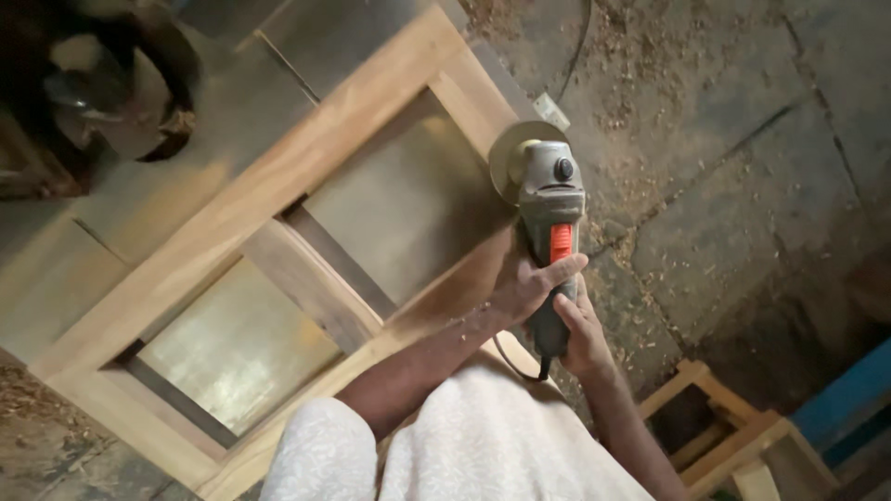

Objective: The person uses an angle grinder to sand the edges and surfaces of a wooden frame. They move the tool along the frame's perimeter and across its flat surfaces, generating wood dust.

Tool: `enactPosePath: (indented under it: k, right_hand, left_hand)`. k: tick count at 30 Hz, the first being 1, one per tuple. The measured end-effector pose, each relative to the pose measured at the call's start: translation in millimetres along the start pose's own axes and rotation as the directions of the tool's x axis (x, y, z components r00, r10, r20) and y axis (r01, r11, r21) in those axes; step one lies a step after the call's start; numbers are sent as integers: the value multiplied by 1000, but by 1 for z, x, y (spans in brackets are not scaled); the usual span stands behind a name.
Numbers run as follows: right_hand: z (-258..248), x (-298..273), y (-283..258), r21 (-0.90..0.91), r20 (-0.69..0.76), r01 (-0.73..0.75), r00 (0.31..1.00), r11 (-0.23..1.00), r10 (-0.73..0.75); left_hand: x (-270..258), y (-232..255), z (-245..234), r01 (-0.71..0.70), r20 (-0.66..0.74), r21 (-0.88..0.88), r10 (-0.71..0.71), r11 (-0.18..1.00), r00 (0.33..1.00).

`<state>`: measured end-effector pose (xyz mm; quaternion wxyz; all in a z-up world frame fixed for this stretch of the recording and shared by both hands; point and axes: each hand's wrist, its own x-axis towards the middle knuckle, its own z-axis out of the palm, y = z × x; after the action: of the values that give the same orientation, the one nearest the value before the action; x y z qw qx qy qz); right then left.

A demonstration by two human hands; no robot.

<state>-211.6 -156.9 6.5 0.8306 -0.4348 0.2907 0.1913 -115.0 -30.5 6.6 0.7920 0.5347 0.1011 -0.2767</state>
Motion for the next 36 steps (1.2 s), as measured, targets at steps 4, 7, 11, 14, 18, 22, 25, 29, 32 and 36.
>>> enactPosePath:
  k: [4, 7, 11, 14, 18, 22, 25, 29, 32, 36]
  right_hand:
    - [-14, -22, 6, 3, -14, 36, 999, 999, -36]
    - [-25, -44, 10, -30, -33, 25, 999, 999, -26]
    - [-36, -74, 27, 12, -14, 31, 999, 999, -30]
    - [-46, -95, 44, -48, -47, 6, 999, 999, -9]
    - [-57, -117, 75, -46, -11, 69, 998, 997, -70]
    - [-65, -122, 93, -39, -6, 66, 998, 997, -66]
    - [-62, -111, 87, -13, -30, -31, 999, 999, 30]
    - [-29, -71, 63, 46, -8, 20, 1000, 999, -20]
    - [4, -44, 45, 25, -8, 62, 998, 998, -62]
    - [39, -5, 27, -22, -30, 42, 999, 999, -42]
  left_hand:
    - [-13, -22, 20, -72, 9, 19, 72, 997, 997]
    - [-27, -40, 32, -132, 7, 94, 132, 987, 991]
    - [-53, -55, 41, -75, 33, 84, 73, 994, 997]
    - [-79, -57, 42, 28, 70, 88, -34, 996, 997]
    - [-116, -56, 35, 84, 37, 123, -89, 989, 995]
    - [-124, -62, 32, 37, 44, 91, -41, 995, 998]
    - [-107, -64, 24, 6, 52, 125, -13, 992, 999]
    - [-66, -42, 12, -41, -7, 171, 43, 984, 999]
    - [-46, -21, -4, -57, -11, 134, 59, 989, 998]
    - [-15, 5, -28, -104, -15, -142, 103, 984, 995]
